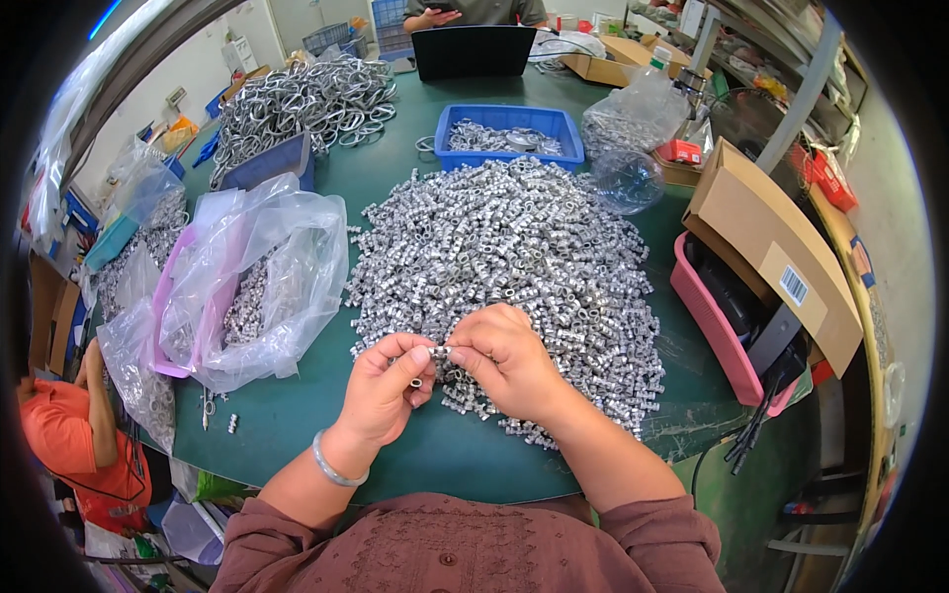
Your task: The person picks up small metal components from a pile on the table and connects the pieces together by hand.
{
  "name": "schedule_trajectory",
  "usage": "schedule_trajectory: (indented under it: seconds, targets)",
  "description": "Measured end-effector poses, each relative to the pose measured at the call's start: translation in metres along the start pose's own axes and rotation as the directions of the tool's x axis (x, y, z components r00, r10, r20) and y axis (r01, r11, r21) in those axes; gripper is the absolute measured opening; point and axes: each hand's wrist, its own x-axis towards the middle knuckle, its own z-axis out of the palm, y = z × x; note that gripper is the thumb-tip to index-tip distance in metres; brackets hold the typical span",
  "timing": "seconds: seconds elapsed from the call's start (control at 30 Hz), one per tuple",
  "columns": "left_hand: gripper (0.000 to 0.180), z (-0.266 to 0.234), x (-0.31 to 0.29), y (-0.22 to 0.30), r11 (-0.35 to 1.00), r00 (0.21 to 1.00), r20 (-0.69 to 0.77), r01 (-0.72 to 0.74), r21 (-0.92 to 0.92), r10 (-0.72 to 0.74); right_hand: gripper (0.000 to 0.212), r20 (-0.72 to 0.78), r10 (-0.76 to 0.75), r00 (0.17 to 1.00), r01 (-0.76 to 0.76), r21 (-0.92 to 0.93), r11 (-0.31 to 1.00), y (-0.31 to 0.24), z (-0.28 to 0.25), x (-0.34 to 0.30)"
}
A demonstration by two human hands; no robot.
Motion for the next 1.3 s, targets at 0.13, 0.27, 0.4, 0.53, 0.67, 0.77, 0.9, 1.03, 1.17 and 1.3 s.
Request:
schedule_trajectory:
  seconds: [0.13,0.27,0.4,0.53,0.67,0.77,0.9,1.03,1.17,1.3]
  targets:
    - [0.010,-0.002,0.002,0.000,0.994,0.996,-0.042,0.070,-0.079,-0.074,0.011,0.003,-0.019,1.000,0.019,0.002,1.000,-0.009,-0.001,0.002]
    - [0.013,-0.005,0.004,-0.002,0.985,0.992,-0.039,0.116,-0.128,-0.121,0.014,0.009,-0.065,0.998,0.065,-0.017,0.998,-0.008,-0.002,0.001]
    - [0.014,-0.008,0.005,-0.001,0.965,0.986,0.037,0.165,-0.203,-0.161,0.015,0.006,-0.077,0.997,0.077,-0.034,0.996,-0.009,-0.003,0.002]
    - [0.015,-0.010,0.006,-0.002,0.952,0.981,0.044,0.196,-0.236,-0.191,0.015,-0.012,-0.098,0.995,0.097,-0.085,0.992,-0.003,-0.006,0.002]
    - [0.014,-0.014,0.009,-0.001,0.927,0.988,0.026,0.151,-0.343,-0.151,0.016,-0.097,-0.106,0.990,0.078,-0.257,0.963,-0.002,-0.008,0.002]
    - [0.017,-0.022,0.011,-0.001,0.882,1.000,0.026,0.026,-0.470,-0.016,0.016,-0.029,-0.128,0.991,0.102,-0.443,0.891,-0.005,-0.005,0.004]
    - [0.015,-0.019,0.013,0.002,0.894,0.998,-0.045,0.016,-0.448,-0.040,0.014,0.115,-0.106,0.988,0.155,-0.637,0.755,-0.006,0.003,0.001]
    - [0.010,-0.019,0.012,0.000,0.935,0.994,-0.092,0.014,-0.355,-0.050,0.015,0.154,-0.069,0.986,0.153,-0.653,0.741,-0.005,0.004,0.001]
    - [0.007,-0.013,0.012,0.004,0.955,0.987,-0.144,0.020,-0.296,-0.065,0.015,0.123,-0.037,0.992,0.105,-0.610,0.786,-0.002,0.001,0.000]
    - [0.008,-0.012,0.009,0.004,0.950,0.989,-0.097,0.077,-0.303,-0.111,0.011,-0.001,-0.014,1.000,0.013,-0.231,0.973,-0.002,-0.010,0.005]
